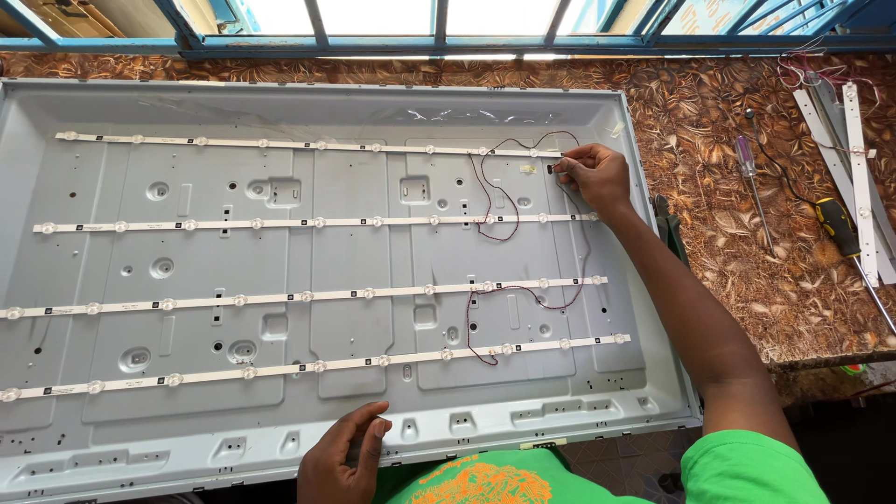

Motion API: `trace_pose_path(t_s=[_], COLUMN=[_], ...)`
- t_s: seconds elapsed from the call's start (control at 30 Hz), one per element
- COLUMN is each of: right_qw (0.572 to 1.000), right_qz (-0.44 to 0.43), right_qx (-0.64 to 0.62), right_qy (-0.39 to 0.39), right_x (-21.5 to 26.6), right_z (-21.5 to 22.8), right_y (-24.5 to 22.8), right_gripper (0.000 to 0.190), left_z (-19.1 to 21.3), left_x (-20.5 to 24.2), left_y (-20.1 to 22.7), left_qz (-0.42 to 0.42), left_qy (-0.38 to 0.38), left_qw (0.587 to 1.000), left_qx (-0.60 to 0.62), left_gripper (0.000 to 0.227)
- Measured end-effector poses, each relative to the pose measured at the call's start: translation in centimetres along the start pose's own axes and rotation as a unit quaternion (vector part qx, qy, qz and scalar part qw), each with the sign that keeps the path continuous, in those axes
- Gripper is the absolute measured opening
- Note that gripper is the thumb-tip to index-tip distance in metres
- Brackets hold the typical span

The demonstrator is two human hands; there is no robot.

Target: The person arranges and connects multiple LED light strips on the back panel of a television. They align the strips horizontally and connect the wires between them to complete the circuit.

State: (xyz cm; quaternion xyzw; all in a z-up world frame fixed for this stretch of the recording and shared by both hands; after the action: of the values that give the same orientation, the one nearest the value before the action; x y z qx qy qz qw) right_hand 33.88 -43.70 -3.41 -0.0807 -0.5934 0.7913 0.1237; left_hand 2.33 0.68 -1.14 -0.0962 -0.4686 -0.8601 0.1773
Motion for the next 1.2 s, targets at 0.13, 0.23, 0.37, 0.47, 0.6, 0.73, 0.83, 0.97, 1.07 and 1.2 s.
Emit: trace_pose_path(t_s=[0.13, 0.23, 0.37, 0.47, 0.6, 0.73, 0.83, 0.97, 1.07, 1.2], right_qw=[0.999, 0.990, 0.984, 0.979, 0.987, 0.986, 0.991, 0.977, 0.971, 0.974], right_qz=[0.038, 0.072, 0.067, 0.060, 0.037, 0.098, 0.094, 0.096, 0.110, 0.139], right_qx=[0.018, 0.094, 0.165, 0.191, 0.151, 0.133, 0.091, 0.185, 0.212, 0.179], right_qy=[0.029, 0.070, 0.030, -0.024, -0.044, -0.012, 0.003, -0.035, -0.027, -0.012], right_x=[0.4, -0.3, -1.6, -1.5, 0.3, -0.5, -1.4, -0.7, 0.4, -0.2], right_z=[-0.2, -0.2, -0.4, -0.2, 0.9, 0.3, -0.4, 0.4, 1.3, 0.4], right_y=[0.4, 1.6, 2.9, 2.0, -0.2, 1.6, 2.3, 0.5, -0.7, 0.1], right_gripper=[0.011, 0.010, 0.017, 0.023, 0.028, 0.007, 0.009, 0.028, 0.027, 0.012], left_z=[-0.1, -0.2, -0.4, -0.3, -0.4, -1.0, -0.8, -0.6, -0.8, -1.2], left_x=[-0.1, -0.2, -0.3, -0.3, -0.2, -0.5, -0.4, -0.5, -0.5, -0.5], left_y=[-0.5, -0.6, -0.6, -0.3, -0.3, -1.0, -0.2, -0.6, -1.0, -0.6], left_qz=[-0.010, -0.026, -0.038, -0.042, -0.062, -0.061, -0.069, -0.057, -0.079, -0.117], left_qy=[-0.003, 0.013, 0.018, 0.016, 0.033, 0.061, 0.063, 0.041, 0.051, 0.094], left_qw=[1.000, 0.999, 0.998, 0.998, 0.996, 0.994, 0.994, 0.996, 0.994, 0.987], left_qx=[-0.006, -0.019, -0.042, -0.042, -0.048, -0.061, -0.051, -0.055, -0.051, -0.061], left_gripper=[0.034, 0.035, 0.033, 0.032, 0.031, 0.030, 0.029, 0.030, 0.029, 0.026])
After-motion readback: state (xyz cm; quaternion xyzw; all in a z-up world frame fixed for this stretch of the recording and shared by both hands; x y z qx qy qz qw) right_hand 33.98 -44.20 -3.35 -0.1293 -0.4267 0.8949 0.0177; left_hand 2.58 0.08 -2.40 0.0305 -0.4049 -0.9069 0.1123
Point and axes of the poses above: each hand's wrist, its own x-axis away from the middle knuckle, its own z-axis out of the back of the hand, y = z × x, the point moved 2 cm from there along -x, towards the middle knuckle, and after that the axes turned 2 degrees about z, right-handed, at the moved point
